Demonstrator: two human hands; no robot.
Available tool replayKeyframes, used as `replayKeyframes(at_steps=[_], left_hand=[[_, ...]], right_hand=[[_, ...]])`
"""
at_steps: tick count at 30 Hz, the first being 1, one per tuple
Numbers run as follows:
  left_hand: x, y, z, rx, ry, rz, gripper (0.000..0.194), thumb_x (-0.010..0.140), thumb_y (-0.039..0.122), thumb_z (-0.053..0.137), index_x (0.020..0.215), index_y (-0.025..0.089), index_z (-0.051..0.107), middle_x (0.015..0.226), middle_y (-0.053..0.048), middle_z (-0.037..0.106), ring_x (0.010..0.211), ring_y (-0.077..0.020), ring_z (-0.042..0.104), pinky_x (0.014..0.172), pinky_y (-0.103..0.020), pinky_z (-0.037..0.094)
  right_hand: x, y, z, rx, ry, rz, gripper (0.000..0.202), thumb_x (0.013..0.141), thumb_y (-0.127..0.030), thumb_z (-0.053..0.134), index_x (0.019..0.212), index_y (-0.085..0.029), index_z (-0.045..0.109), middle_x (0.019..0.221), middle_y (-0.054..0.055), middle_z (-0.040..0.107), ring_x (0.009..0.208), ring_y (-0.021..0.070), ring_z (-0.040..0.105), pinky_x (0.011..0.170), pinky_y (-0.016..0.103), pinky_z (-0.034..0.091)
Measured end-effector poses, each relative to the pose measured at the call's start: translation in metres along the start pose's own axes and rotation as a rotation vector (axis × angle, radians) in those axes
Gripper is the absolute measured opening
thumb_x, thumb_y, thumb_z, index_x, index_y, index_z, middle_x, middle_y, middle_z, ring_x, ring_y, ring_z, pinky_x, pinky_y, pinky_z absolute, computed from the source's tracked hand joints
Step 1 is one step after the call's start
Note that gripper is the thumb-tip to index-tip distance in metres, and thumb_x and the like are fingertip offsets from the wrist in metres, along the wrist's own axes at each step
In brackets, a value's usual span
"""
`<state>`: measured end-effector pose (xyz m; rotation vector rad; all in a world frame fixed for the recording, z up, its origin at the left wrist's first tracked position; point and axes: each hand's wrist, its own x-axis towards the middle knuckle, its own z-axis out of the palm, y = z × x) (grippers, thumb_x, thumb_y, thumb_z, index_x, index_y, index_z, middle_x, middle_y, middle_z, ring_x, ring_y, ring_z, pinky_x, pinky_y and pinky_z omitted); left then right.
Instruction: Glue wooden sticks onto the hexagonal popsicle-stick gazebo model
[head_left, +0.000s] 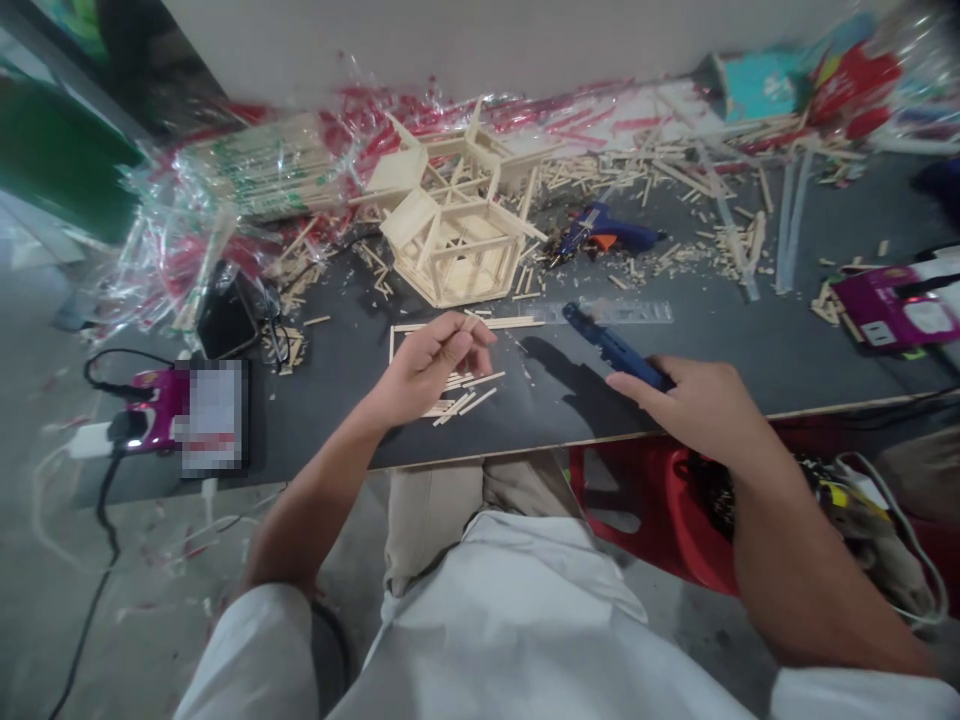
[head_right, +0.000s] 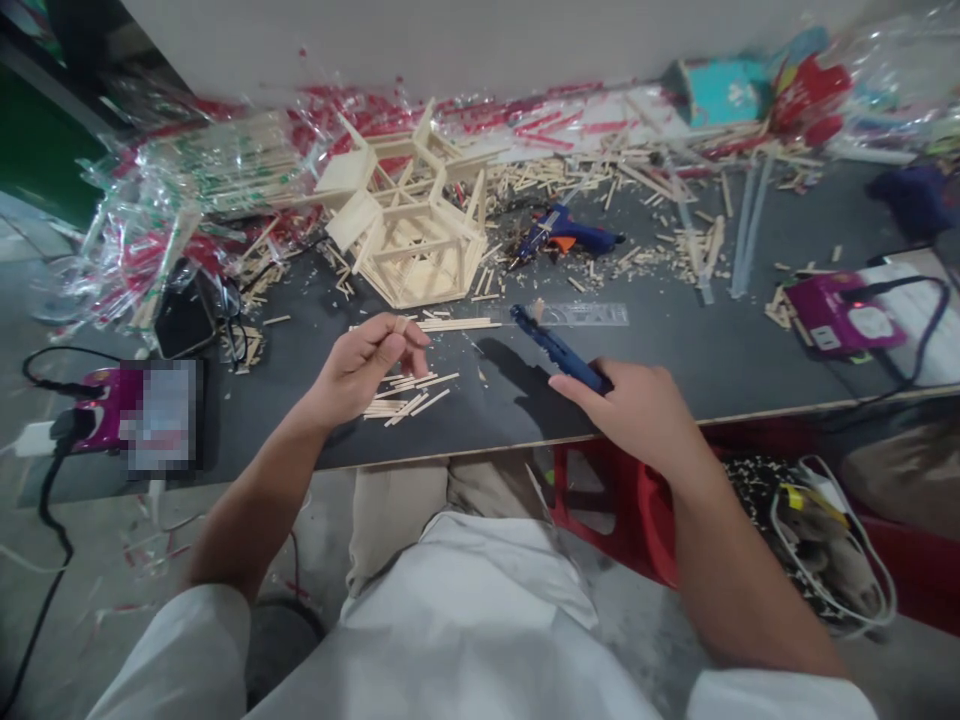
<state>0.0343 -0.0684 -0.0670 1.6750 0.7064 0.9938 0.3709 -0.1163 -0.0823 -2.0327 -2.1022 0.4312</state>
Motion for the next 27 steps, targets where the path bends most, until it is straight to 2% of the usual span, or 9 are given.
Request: replayKeyframes(at_steps=[3, 6, 8, 10, 13, 15, 19, 23, 27], left_hand=[[-0.002, -0.006, 0.003, 0.125, 0.092, -0.007, 0.035, 0.112, 0.049, 0.049, 0.109, 0.018, 0.063, 0.068, 0.004, 0.05, 0.054, -0.0094, 0.044, 0.053, -0.022, 0.037], [-0.005, -0.009, 0.004, 0.367, 0.126, 0.026, 0.031, 0.113, 0.044, 0.049, 0.112, 0.018, 0.064, 0.064, 0.007, 0.043, 0.05, -0.0087, 0.037, 0.051, -0.022, 0.031], [-0.006, -0.01, 0.004, 0.562, 0.104, 0.087, 0.026, 0.11, 0.041, 0.057, 0.115, 0.018, 0.066, 0.062, 0.008, 0.049, 0.049, -0.0082, 0.042, 0.054, -0.021, 0.034], [-0.007, -0.011, 0.004, 0.726, 0.068, 0.14, 0.026, 0.107, 0.039, 0.063, 0.122, 0.019, 0.069, 0.064, 0.006, 0.061, 0.053, -0.0088, 0.053, 0.058, -0.02, 0.039], [-0.006, -0.014, 0.004, 0.856, 0.024, 0.186, 0.03, 0.109, 0.037, 0.06, 0.133, 0.02, 0.07, 0.08, 0.001, 0.078, 0.064, -0.0111, 0.069, 0.064, -0.02, 0.046], [-0.005, -0.016, 0.004, 0.891, 0.011, 0.261, 0.028, 0.111, 0.033, 0.056, 0.129, 0.02, 0.073, 0.092, -0.004, 0.082, 0.071, -0.0123, 0.074, 0.067, -0.02, 0.049], [-0.005, -0.017, 0.003, 0.975, 0.043, 0.414, 0.024, 0.109, 0.024, 0.056, 0.11, 0.022, 0.08, 0.084, -0.001, 0.08, 0.067, -0.0114, 0.073, 0.062, -0.021, 0.046], [-0.005, -0.016, 0.0, 1.04, -0.018, 0.383, 0.027, 0.109, 0.02, 0.053, 0.11, 0.023, 0.08, 0.076, 0.0, 0.077, 0.064, -0.0108, 0.069, 0.061, -0.023, 0.043], [-0.007, -0.019, 0.0, 1.043, -0.054, 0.394, 0.027, 0.106, 0.016, 0.053, 0.105, 0.02, 0.08, 0.073, 0.0, 0.074, 0.061, -0.0116, 0.065, 0.057, -0.025, 0.038]], right_hand=[[0.001, -0.012, 0.0, -0.03, -0.075, -0.014, 0.051, 0.095, -0.07, 0.059, 0.077, -0.023, 0.07, 0.063, 0.006, 0.068, 0.06, 0.0253, 0.061, 0.061, 0.034, 0.036], [0.002, -0.029, 0.007, -0.104, 0.007, -0.094, 0.044, 0.097, -0.061, 0.06, 0.089, -0.02, 0.075, 0.078, 0.009, 0.076, 0.068, 0.0259, 0.065, 0.063, 0.034, 0.035], [0.003, -0.039, 0.011, -0.159, 0.061, -0.114, 0.041, 0.098, -0.057, 0.062, 0.092, -0.018, 0.075, 0.085, 0.011, 0.077, 0.071, 0.026, 0.067, 0.062, 0.033, 0.032], [0.004, -0.048, 0.014, -0.206, 0.087, -0.117, 0.04, 0.098, -0.056, 0.063, 0.092, -0.018, 0.075, 0.087, 0.011, 0.077, 0.072, 0.0256, 0.066, 0.06, 0.033, 0.028], [0.002, -0.058, 0.016, -0.266, 0.109, -0.147, 0.037, 0.097, -0.054, 0.065, 0.094, -0.018, 0.074, 0.089, 0.011, 0.078, 0.072, 0.025, 0.066, 0.059, 0.032, 0.024], [0.001, -0.064, 0.016, -0.287, 0.114, -0.181, 0.036, 0.097, -0.053, 0.067, 0.095, -0.018, 0.073, 0.09, 0.011, 0.077, 0.073, 0.0251, 0.066, 0.059, 0.031, 0.022], [0.0, -0.072, 0.016, -0.299, 0.099, -0.222, 0.033, 0.097, -0.049, 0.068, 0.095, -0.016, 0.072, 0.086, 0.011, 0.075, 0.077, 0.0253, 0.066, 0.059, 0.032, 0.021], [0.0, -0.071, 0.019, -0.303, 0.095, -0.251, 0.029, 0.099, -0.045, 0.069, 0.097, -0.016, 0.071, 0.089, 0.01, 0.073, 0.077, 0.0243, 0.066, 0.058, 0.033, 0.023], [0.0, -0.064, 0.025, -0.282, 0.164, -0.315, 0.021, 0.1, -0.036, 0.069, 0.104, -0.016, 0.07, 0.102, 0.011, 0.073, 0.081, 0.0224, 0.065, 0.059, 0.032, 0.029]])
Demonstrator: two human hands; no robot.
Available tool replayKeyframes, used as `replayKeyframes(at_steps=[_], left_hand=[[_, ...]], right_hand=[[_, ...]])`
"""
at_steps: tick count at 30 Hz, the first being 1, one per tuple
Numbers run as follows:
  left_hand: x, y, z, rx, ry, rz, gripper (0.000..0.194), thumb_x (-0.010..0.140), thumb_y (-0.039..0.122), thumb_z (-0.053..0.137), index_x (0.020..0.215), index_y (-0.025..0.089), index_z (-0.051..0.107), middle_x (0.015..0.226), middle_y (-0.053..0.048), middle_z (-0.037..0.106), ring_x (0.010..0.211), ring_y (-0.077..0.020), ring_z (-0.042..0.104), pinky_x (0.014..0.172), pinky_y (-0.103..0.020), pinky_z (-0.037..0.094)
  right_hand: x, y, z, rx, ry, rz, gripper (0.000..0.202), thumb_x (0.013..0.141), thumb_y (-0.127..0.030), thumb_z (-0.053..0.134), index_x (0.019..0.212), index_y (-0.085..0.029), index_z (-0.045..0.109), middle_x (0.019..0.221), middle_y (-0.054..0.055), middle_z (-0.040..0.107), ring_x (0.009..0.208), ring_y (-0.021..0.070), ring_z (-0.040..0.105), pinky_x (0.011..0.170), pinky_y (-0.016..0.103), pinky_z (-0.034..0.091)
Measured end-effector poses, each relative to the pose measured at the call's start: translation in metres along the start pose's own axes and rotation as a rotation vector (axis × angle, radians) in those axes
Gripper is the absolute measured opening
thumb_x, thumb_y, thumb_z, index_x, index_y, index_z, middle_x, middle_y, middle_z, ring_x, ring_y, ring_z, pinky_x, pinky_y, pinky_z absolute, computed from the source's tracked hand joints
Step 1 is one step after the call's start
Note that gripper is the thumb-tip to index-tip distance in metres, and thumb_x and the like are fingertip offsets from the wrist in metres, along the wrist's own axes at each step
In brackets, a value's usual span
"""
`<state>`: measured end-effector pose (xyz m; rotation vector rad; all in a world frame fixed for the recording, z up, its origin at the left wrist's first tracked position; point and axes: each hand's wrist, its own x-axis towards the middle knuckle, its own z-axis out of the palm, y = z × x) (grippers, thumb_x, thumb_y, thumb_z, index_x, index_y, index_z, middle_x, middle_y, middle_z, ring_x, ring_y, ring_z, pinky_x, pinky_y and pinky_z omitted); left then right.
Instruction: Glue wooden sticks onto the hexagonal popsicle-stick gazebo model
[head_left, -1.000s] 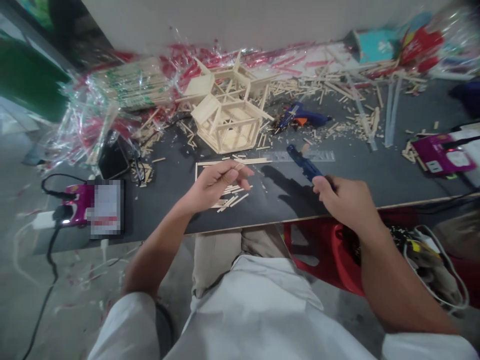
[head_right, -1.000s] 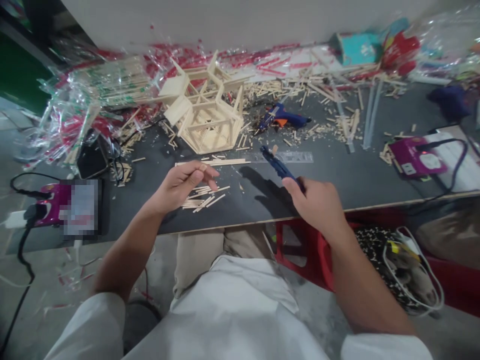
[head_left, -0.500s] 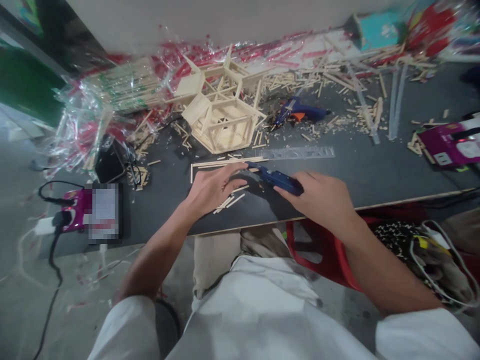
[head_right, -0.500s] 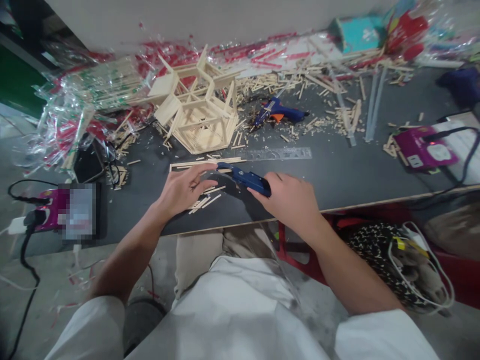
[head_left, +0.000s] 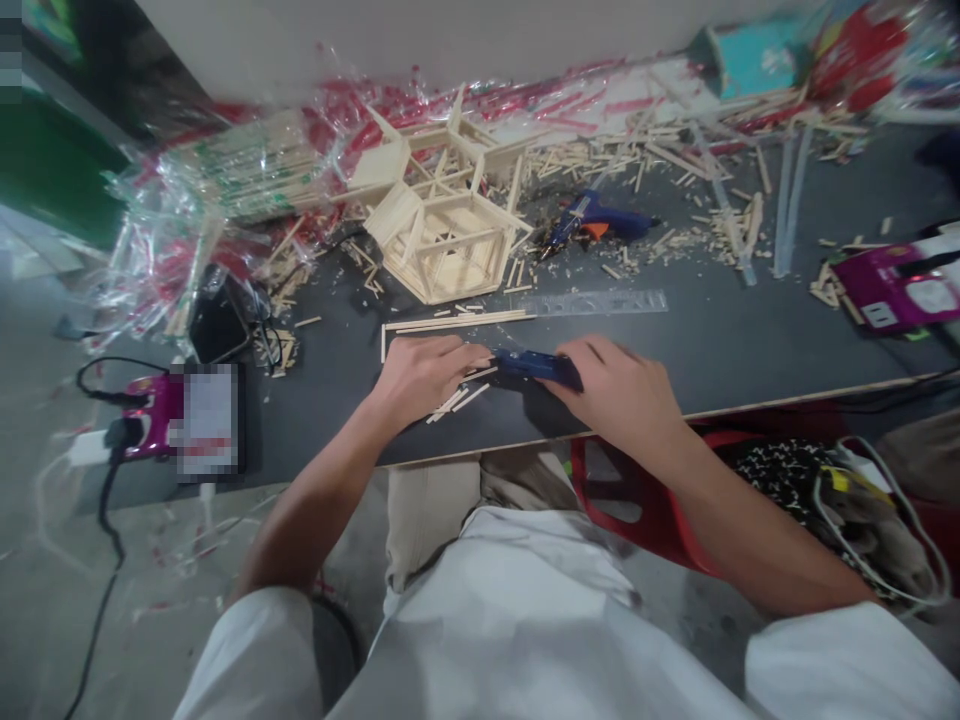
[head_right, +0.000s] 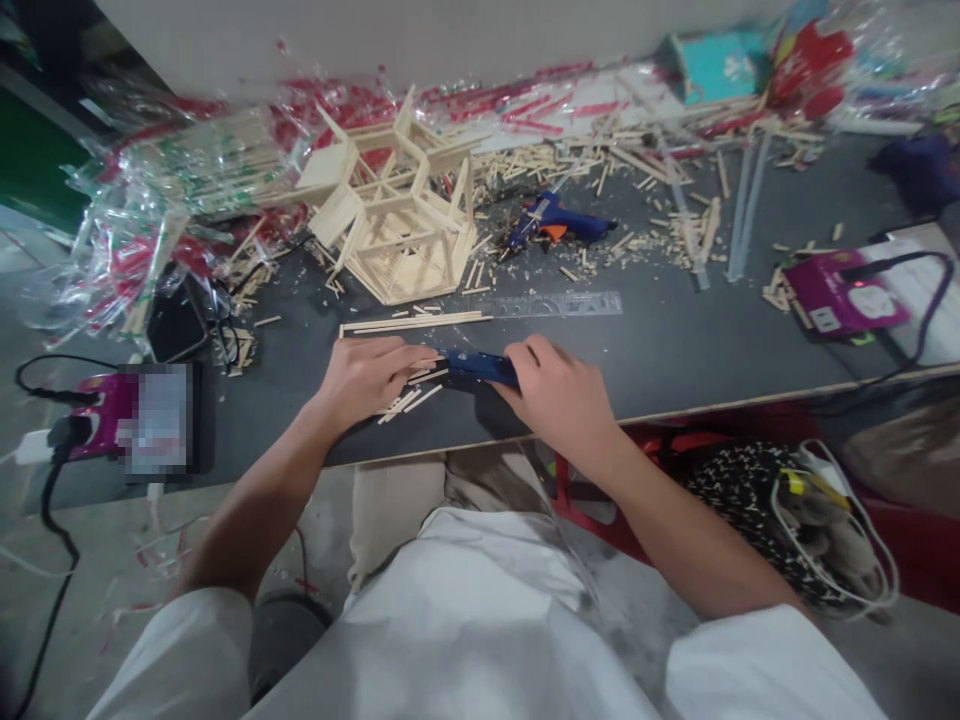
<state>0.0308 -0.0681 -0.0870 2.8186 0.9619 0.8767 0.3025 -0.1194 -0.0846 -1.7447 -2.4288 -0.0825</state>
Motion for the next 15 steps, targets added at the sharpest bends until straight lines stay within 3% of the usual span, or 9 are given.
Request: replayKeyframes(at_steps=[5, 9, 15], left_hand=[[-0.002, 0.001, 0.004, -0.058, -0.03, -0.037, 0.027, 0.101, 0.011, 0.054, 0.105, 0.02, 0.079, 0.079, -0.001, 0.077, 0.067, -0.0124, 0.069, 0.06, -0.024, 0.041], [-0.002, 0.001, 0.004, -0.058, -0.033, -0.051, 0.03, 0.095, 0.007, 0.053, 0.103, 0.021, 0.08, 0.08, 0.0, 0.078, 0.067, -0.0123, 0.069, 0.061, -0.023, 0.043], [-0.003, 0.001, 0.004, -0.126, -0.005, -0.046, 0.034, 0.088, 0.003, 0.052, 0.103, 0.018, 0.079, 0.088, -0.001, 0.082, 0.073, -0.0127, 0.074, 0.066, -0.022, 0.048]], right_hand=[[0.0, 0.005, 0.006, -0.01, 0.095, -0.142, 0.008, 0.101, -0.022, 0.068, 0.1, -0.015, 0.07, 0.101, 0.011, 0.071, 0.091, 0.0239, 0.063, 0.068, 0.033, 0.038], [0.0, 0.006, 0.003, -0.064, 0.131, -0.195, 0.01, 0.103, -0.022, 0.066, 0.098, -0.014, 0.071, 0.097, 0.011, 0.071, 0.09, 0.0244, 0.058, 0.07, 0.034, 0.036], [-0.003, 0.0, -0.004, -0.165, 0.103, -0.219, 0.021, 0.101, -0.005, 0.055, 0.096, -0.014, 0.073, 0.091, 0.01, 0.071, 0.089, 0.0246, 0.054, 0.071, 0.034, 0.034]])
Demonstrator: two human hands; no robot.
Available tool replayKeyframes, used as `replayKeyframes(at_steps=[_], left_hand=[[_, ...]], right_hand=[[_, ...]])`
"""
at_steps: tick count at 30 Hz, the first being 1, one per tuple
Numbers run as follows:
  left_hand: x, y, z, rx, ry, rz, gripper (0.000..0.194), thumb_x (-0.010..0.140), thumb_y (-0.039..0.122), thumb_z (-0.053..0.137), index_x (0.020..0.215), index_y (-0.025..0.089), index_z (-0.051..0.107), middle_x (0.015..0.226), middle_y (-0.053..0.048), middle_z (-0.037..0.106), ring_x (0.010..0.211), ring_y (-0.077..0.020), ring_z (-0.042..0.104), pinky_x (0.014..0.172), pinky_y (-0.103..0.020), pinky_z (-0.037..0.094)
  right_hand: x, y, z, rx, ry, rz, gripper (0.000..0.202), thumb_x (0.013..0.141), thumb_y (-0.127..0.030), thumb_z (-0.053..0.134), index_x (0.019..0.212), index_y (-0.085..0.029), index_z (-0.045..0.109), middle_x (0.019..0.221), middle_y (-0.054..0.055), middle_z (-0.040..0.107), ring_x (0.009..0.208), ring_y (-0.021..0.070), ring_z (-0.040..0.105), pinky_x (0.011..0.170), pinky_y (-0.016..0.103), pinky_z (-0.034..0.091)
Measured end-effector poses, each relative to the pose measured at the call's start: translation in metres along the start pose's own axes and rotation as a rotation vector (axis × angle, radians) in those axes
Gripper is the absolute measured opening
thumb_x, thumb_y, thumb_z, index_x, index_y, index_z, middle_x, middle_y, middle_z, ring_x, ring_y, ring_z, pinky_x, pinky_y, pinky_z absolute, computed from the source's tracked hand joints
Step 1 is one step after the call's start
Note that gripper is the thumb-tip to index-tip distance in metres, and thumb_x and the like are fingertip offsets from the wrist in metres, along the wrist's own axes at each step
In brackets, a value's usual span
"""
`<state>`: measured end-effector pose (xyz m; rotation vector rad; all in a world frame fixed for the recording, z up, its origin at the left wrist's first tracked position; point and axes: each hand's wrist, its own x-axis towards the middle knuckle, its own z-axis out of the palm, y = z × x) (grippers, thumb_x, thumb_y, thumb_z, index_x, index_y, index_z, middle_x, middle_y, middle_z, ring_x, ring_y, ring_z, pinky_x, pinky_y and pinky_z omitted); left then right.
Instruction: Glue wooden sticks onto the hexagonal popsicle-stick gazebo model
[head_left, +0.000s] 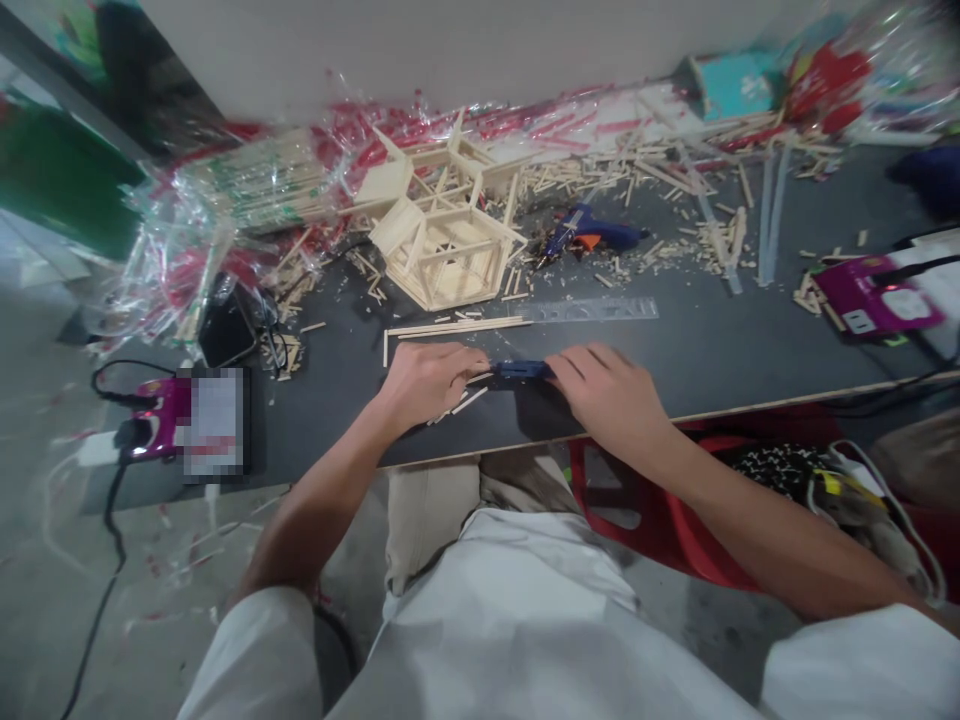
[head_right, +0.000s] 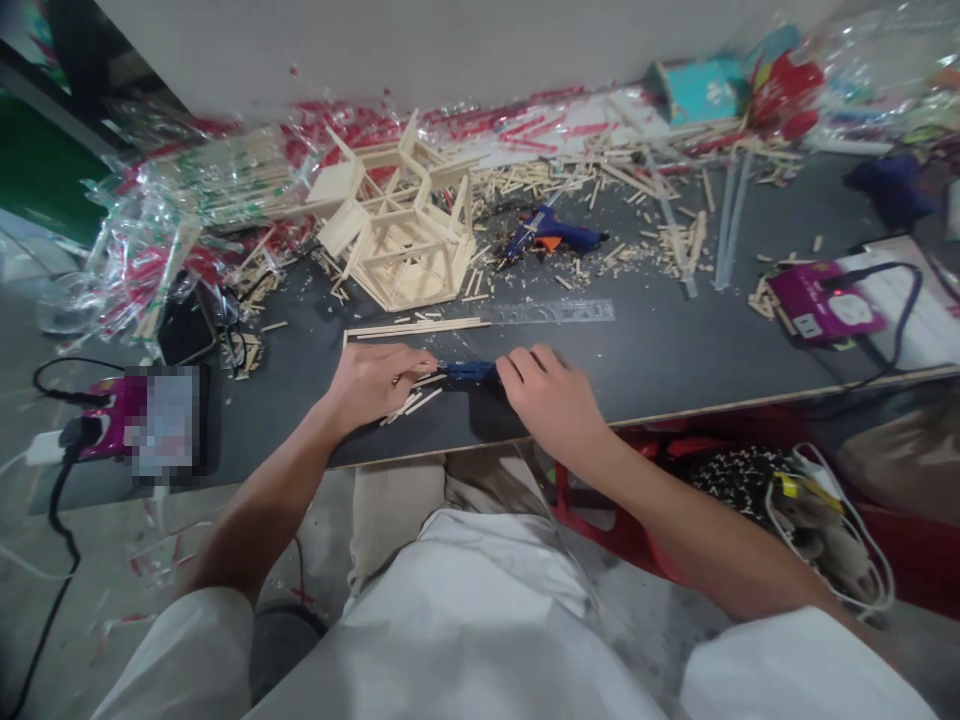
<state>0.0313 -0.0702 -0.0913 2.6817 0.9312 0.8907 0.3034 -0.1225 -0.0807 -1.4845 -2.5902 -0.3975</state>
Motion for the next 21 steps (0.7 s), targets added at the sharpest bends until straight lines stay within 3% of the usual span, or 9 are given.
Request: replayKeyframes(at_steps=[6, 9, 11, 14, 17, 21], left_hand=[[0.003, 0.003, -0.001, -0.045, 0.001, -0.11, 0.025, 0.104, 0.021, 0.054, 0.109, 0.019, 0.078, 0.091, -0.003, 0.083, 0.075, -0.0139, 0.075, 0.068, -0.022, 0.049], [0.004, 0.003, -0.003, -0.07, 0.128, -0.277, 0.031, 0.108, 0.04, 0.058, 0.124, 0.018, 0.073, 0.07, 0.001, 0.072, 0.059, -0.0121, 0.065, 0.064, -0.022, 0.045], [0.005, 0.006, -0.004, -0.097, 0.135, -0.355, 0.039, 0.108, 0.048, 0.056, 0.126, 0.017, 0.07, 0.06, 0.005, 0.06, 0.053, -0.0116, 0.055, 0.061, -0.022, 0.042], [0.008, 0.013, -0.004, -0.185, -0.02, -0.388, 0.044, 0.107, 0.055, 0.052, 0.117, 0.017, 0.071, 0.065, 0.003, 0.06, 0.054, -0.0119, 0.051, 0.06, -0.023, 0.04], [0.01, 0.021, -0.003, -0.324, -0.2, -0.358, 0.052, 0.104, 0.063, 0.053, 0.102, 0.015, 0.073, 0.065, 0.001, 0.06, 0.055, -0.0121, 0.05, 0.057, -0.023, 0.037], [0.01, 0.026, -0.003, -0.445, -0.279, -0.297, 0.06, 0.099, 0.072, 0.055, 0.081, 0.016, 0.065, 0.055, 0.005, 0.046, 0.05, -0.0102, 0.042, 0.053, -0.024, 0.029]], right_hand=[[0.002, -0.001, -0.005, 0.041, -0.118, 0.075, 0.025, 0.103, -0.008, 0.049, 0.099, -0.014, 0.074, 0.094, 0.013, 0.071, 0.091, 0.0256, 0.055, 0.066, 0.034, 0.029], [-0.001, 0.006, -0.004, 0.164, -0.061, 0.158, 0.022, 0.106, -0.021, 0.053, 0.104, -0.016, 0.075, 0.097, 0.012, 0.074, 0.094, 0.0259, 0.061, 0.067, 0.033, 0.034], [-0.002, 0.01, -0.004, 0.33, 0.041, 0.241, 0.021, 0.105, -0.029, 0.059, 0.109, -0.017, 0.076, 0.1, 0.012, 0.075, 0.096, 0.0261, 0.066, 0.074, 0.033, 0.044], [0.002, 0.005, -0.008, 0.717, 0.149, 0.373, 0.026, 0.1, -0.041, 0.067, 0.108, -0.018, 0.077, 0.1, 0.011, 0.077, 0.09, 0.0249, 0.072, 0.08, 0.035, 0.054], [0.015, -0.014, -0.016, 1.167, 0.131, 0.502, 0.036, 0.093, -0.054, 0.072, 0.102, -0.02, 0.076, 0.092, 0.007, 0.078, 0.078, 0.0222, 0.072, 0.073, 0.034, 0.057], [0.032, -0.044, -0.021, 1.441, 0.129, 0.606, 0.047, 0.088, -0.066, 0.073, 0.095, -0.02, 0.072, 0.087, 0.005, 0.078, 0.076, 0.0202, 0.071, 0.069, 0.031, 0.056]])
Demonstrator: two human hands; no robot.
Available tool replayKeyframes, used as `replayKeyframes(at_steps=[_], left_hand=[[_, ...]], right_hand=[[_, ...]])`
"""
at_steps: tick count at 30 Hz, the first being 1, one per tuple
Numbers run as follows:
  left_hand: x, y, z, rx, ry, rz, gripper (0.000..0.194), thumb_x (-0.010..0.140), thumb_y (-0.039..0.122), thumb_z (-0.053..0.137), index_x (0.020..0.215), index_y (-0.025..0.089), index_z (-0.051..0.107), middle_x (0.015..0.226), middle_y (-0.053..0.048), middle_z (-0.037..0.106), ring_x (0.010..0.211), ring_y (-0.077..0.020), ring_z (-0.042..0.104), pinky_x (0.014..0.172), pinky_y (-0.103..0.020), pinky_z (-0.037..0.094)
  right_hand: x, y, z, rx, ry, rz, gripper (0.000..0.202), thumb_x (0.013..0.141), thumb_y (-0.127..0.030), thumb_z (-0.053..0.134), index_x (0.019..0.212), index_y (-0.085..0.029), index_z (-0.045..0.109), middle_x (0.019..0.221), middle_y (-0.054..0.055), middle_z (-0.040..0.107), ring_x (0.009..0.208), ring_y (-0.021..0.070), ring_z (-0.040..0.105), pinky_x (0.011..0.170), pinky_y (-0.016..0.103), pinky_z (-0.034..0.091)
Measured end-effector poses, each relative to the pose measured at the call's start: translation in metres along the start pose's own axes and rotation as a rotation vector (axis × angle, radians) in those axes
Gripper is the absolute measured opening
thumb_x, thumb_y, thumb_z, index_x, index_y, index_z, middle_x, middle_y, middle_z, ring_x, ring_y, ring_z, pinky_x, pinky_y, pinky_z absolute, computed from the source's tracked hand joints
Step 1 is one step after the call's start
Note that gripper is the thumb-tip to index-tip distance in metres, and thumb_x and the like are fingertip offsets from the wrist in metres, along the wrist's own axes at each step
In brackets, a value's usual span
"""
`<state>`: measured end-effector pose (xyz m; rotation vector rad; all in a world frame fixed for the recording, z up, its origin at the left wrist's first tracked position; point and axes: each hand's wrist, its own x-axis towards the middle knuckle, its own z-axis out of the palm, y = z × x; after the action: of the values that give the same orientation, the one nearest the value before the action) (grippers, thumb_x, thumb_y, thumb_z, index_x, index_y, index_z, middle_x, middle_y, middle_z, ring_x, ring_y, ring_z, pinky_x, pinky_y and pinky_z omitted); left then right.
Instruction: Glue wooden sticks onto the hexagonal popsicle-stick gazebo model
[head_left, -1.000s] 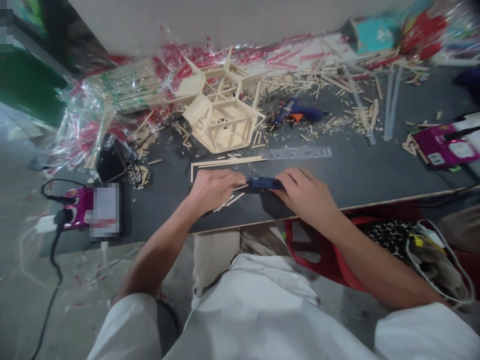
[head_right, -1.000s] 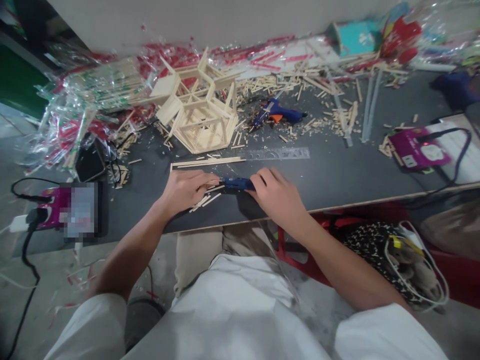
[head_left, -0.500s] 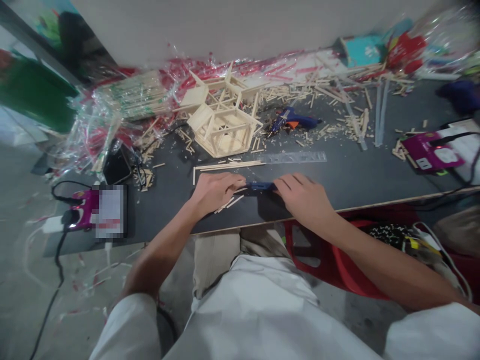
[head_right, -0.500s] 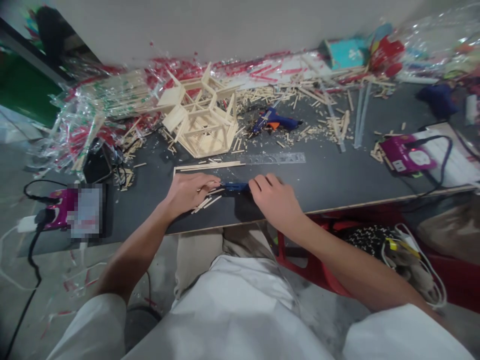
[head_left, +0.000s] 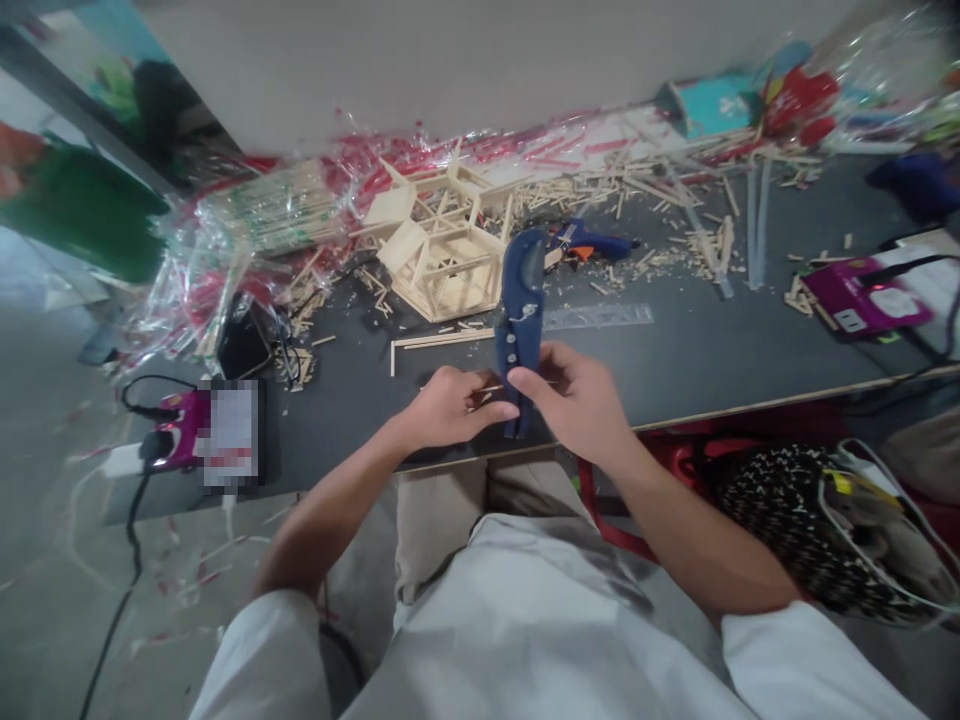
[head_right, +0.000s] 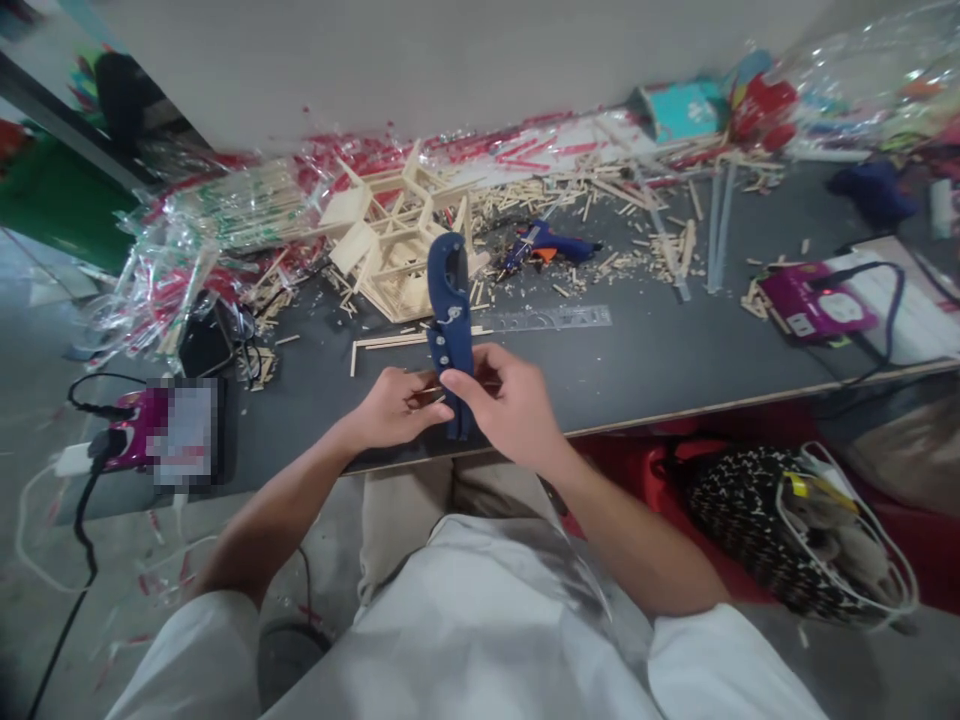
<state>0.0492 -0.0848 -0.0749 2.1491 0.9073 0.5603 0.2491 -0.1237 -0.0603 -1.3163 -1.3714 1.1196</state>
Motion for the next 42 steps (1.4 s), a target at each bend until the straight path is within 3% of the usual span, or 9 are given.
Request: replayKeyframes(at_steps=[4, 9, 19, 22, 26, 30, 36, 39, 42], left_hand=[[-0.002, 0.002, 0.001, 0.045, -0.018, -0.014, 0.052, 0.101, 0.058, 0.055, 0.067, 0.019, 0.048, 0.052, 0.006, 0.04, 0.048, -0.0093, 0.037, 0.051, -0.026, 0.025], [-0.001, 0.006, 0.006, 0.011, -0.053, -0.043, 0.036, 0.103, 0.042, 0.051, 0.076, 0.019, 0.053, 0.059, 0.004, 0.049, 0.053, -0.0105, 0.043, 0.053, -0.024, 0.029], [0.002, 0.008, 0.006, -0.153, -0.235, 0.144, 0.056, 0.106, 0.058, 0.048, 0.064, 0.021, 0.044, 0.051, 0.004, 0.039, 0.046, -0.0096, 0.036, 0.05, -0.029, 0.024], [0.0, 0.008, 0.001, -0.191, -0.253, 0.137, 0.059, 0.105, 0.061, 0.049, 0.062, 0.021, 0.04, 0.049, 0.005, 0.035, 0.045, -0.0091, 0.033, 0.049, -0.028, 0.023], [-0.004, 0.004, -0.014, -0.198, -0.231, 0.066, 0.06, 0.104, 0.066, 0.046, 0.064, 0.022, 0.039, 0.052, 0.005, 0.037, 0.049, -0.009, 0.032, 0.049, -0.026, 0.024], [-0.005, 0.005, -0.019, -0.207, -0.323, 0.138, 0.057, 0.106, 0.061, 0.048, 0.064, 0.022, 0.04, 0.051, 0.005, 0.036, 0.048, -0.0091, 0.031, 0.048, -0.026, 0.025], [-0.001, 0.009, -0.011, -0.223, -0.305, 0.109, 0.044, 0.107, 0.052, 0.054, 0.088, 0.016, 0.069, 0.056, 0.004, 0.052, 0.05, -0.0095, 0.042, 0.051, -0.024, 0.031], [-0.001, 0.01, -0.008, -0.188, -0.344, 0.149, 0.043, 0.109, 0.049, 0.051, 0.091, 0.014, 0.07, 0.065, -0.001, 0.063, 0.054, -0.0098, 0.049, 0.053, -0.023, 0.033], [0.0, 0.013, -0.009, -0.165, -0.354, 0.183, 0.042, 0.11, 0.048, 0.05, 0.097, 0.014, 0.071, 0.072, -0.004, 0.069, 0.057, -0.0109, 0.056, 0.056, -0.023, 0.036]], right_hand=[[-0.003, 0.003, 0.013, -0.017, 0.021, 0.032, 0.049, 0.088, -0.069, 0.072, 0.091, -0.02, 0.068, 0.083, 0.004, 0.075, 0.072, 0.0181, 0.067, 0.066, 0.029, 0.051], [-0.007, 0.009, 0.011, -0.086, 0.095, 0.042, 0.054, 0.086, -0.076, 0.069, 0.087, -0.022, 0.063, 0.079, 0.004, 0.073, 0.07, 0.0182, 0.064, 0.063, 0.029, 0.049], [-0.021, 0.002, 0.008, -0.014, 0.026, 0.078, 0.055, 0.088, -0.076, 0.068, 0.087, -0.022, 0.06, 0.076, 0.002, 0.069, 0.067, 0.0158, 0.061, 0.06, 0.028, 0.048], [-0.026, 0.001, -0.004, -0.04, -0.003, 0.091, 0.051, 0.092, -0.074, 0.066, 0.091, -0.023, 0.059, 0.072, 0.001, 0.067, 0.062, 0.0158, 0.06, 0.057, 0.028, 0.049], [-0.038, 0.009, -0.027, -0.04, 0.009, 0.167, 0.048, 0.097, -0.073, 0.061, 0.097, -0.025, 0.054, 0.053, -0.008, 0.051, 0.044, 0.0148, 0.053, 0.046, 0.028, 0.044], [-0.05, 0.015, -0.045, -0.018, -0.078, 0.156, 0.046, 0.101, -0.07, 0.058, 0.095, -0.024, 0.055, 0.056, -0.007, 0.052, 0.048, 0.0147, 0.056, 0.052, 0.029, 0.05], [-0.065, 0.022, -0.067, 0.079, -0.016, 0.16, 0.046, 0.097, -0.068, 0.066, 0.088, -0.023, 0.059, 0.06, -0.004, 0.056, 0.05, 0.014, 0.055, 0.051, 0.028, 0.049], [-0.075, 0.037, -0.062, 0.185, 0.022, 0.177, 0.045, 0.094, -0.068, 0.069, 0.089, -0.024, 0.063, 0.068, -0.001, 0.063, 0.06, 0.0172, 0.063, 0.059, 0.032, 0.055], [-0.084, 0.054, -0.04, 0.328, 0.097, 0.168, 0.043, 0.093, -0.07, 0.067, 0.106, -0.028, 0.069, 0.091, 0.005, 0.075, 0.084, 0.0248, 0.074, 0.083, 0.043, 0.063]])
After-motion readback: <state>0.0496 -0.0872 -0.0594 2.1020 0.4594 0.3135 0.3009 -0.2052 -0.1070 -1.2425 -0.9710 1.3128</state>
